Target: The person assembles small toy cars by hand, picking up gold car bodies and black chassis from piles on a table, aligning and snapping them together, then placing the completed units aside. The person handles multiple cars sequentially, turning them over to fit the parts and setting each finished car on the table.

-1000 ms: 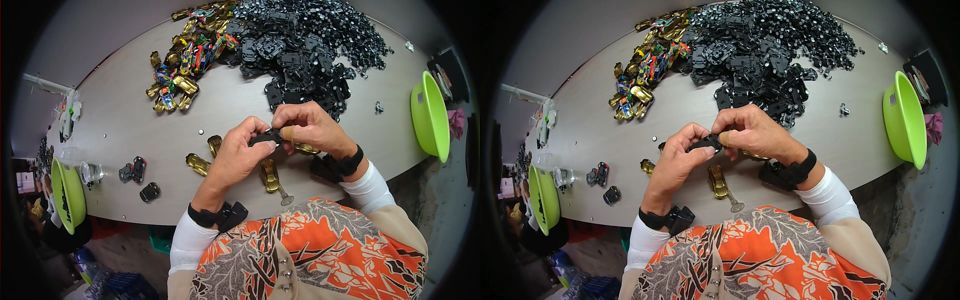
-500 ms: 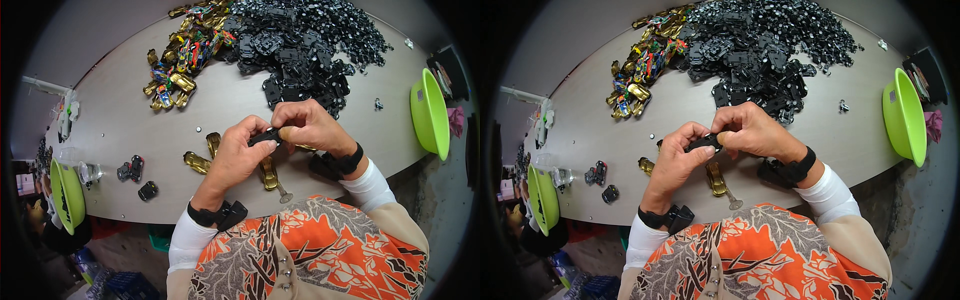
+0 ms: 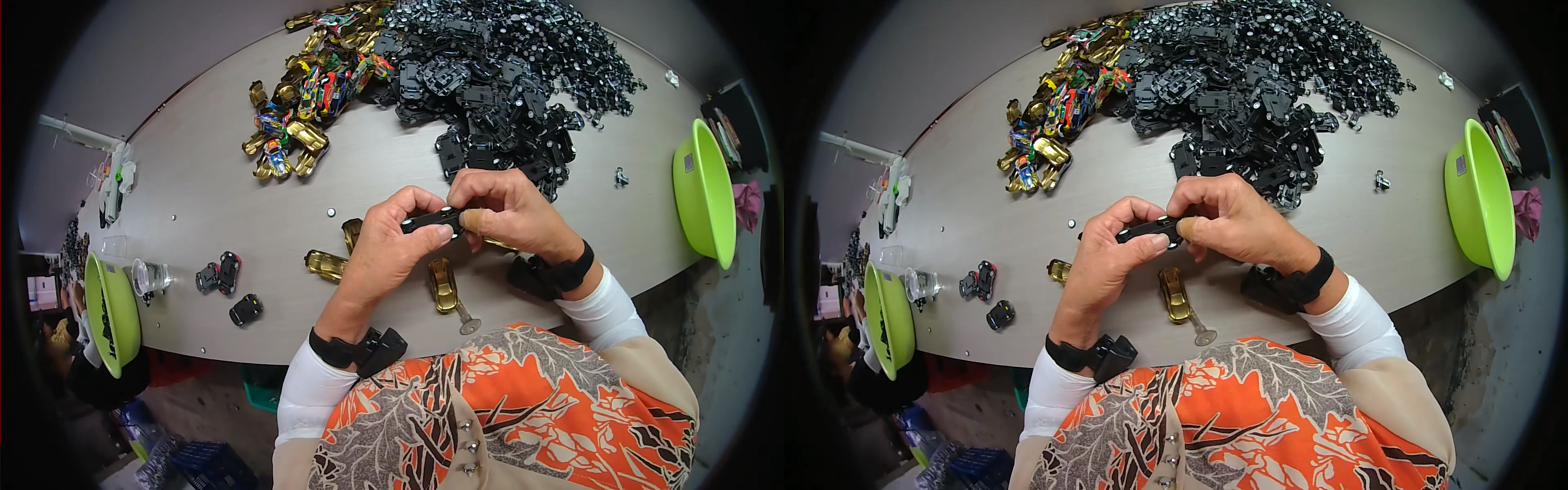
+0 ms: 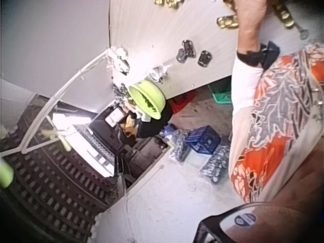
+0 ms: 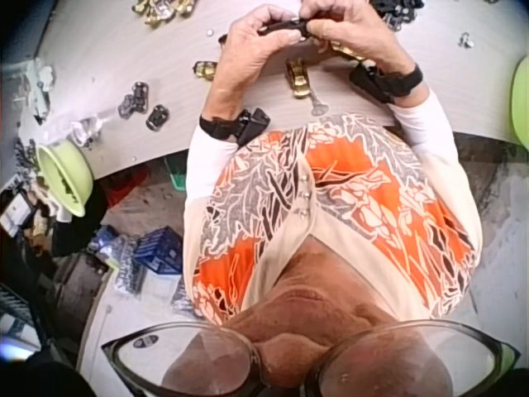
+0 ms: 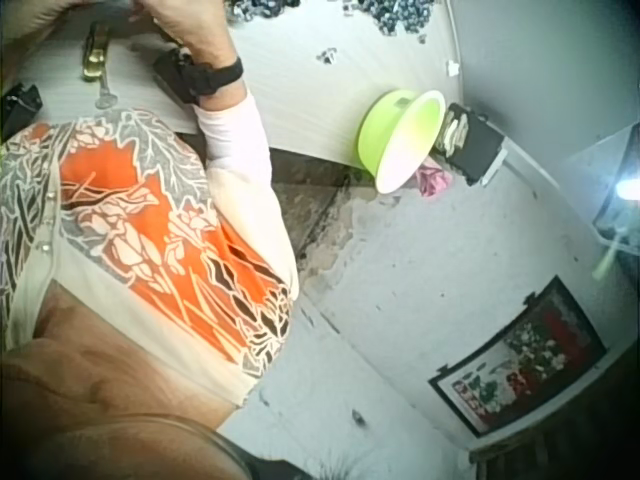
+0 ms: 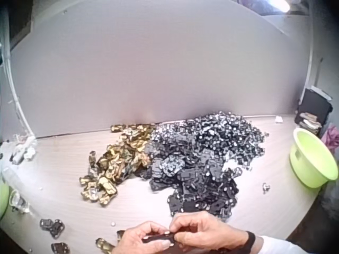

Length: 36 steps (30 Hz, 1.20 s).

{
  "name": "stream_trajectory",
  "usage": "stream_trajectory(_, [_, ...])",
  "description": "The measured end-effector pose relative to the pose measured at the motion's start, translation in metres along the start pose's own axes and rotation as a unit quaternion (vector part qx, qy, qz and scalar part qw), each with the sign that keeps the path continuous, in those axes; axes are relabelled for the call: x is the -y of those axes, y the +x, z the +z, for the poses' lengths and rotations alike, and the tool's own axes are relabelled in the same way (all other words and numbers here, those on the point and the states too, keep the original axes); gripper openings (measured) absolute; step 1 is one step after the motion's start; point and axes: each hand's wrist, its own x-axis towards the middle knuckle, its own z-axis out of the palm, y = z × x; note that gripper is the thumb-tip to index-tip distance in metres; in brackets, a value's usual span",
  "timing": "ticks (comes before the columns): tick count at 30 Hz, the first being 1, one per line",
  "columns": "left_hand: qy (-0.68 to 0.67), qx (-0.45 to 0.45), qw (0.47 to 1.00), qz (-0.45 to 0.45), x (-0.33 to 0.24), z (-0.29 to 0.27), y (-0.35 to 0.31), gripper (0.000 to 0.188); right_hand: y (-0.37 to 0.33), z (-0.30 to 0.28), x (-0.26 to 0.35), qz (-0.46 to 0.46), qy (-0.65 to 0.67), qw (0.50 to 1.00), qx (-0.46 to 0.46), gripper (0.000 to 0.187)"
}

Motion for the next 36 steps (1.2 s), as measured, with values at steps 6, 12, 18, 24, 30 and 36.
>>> stream_trajectory(6, [-0.067, -0.066, 0.994, 0.047, 0.002, 0.007, 0.001, 0.034, 0.002, 0.006, -0.006, 0.014, -0.022, 0.999, -0.041, 0.009])
stream_trajectory(12, [-0.195, -0.106, 0.973, 0.059, 0.008, 0.001, 0.005, 0.03, 0.001, 0.004, -0.007, -0.069, -0.056, 0.996, 0.021, 0.005])
stream_trajectory(18, [-0.188, -0.008, 0.982, 0.005, 0.001, 0.006, 0.001, 0.023, 0.0, -0.005, 0.009, -0.06, -0.02, 0.996, -0.066, 0.008])
stream_trajectory(24, [-0.087, 0.037, 0.995, -0.041, -0.004, 0.013, 0.0, 0.016, -0.002, -0.006, 0.008, -0.062, -0.017, 0.997, -0.037, 0.008])
stream_trajectory(30, [0.013, 0.012, 0.998, -0.053, -0.003, 0.018, -0.009, 0.022, 0.0, 0.006, 0.002, -0.182, -0.321, 0.929, -0.025, 0.012])
stream_trajectory(36, [0.099, -0.029, 0.995, 0.015, 0.008, 0.013, -0.025, 0.013, -0.001, 0.03, -0.005, -0.228, -0.291, 0.928, -0.035, 0.013])
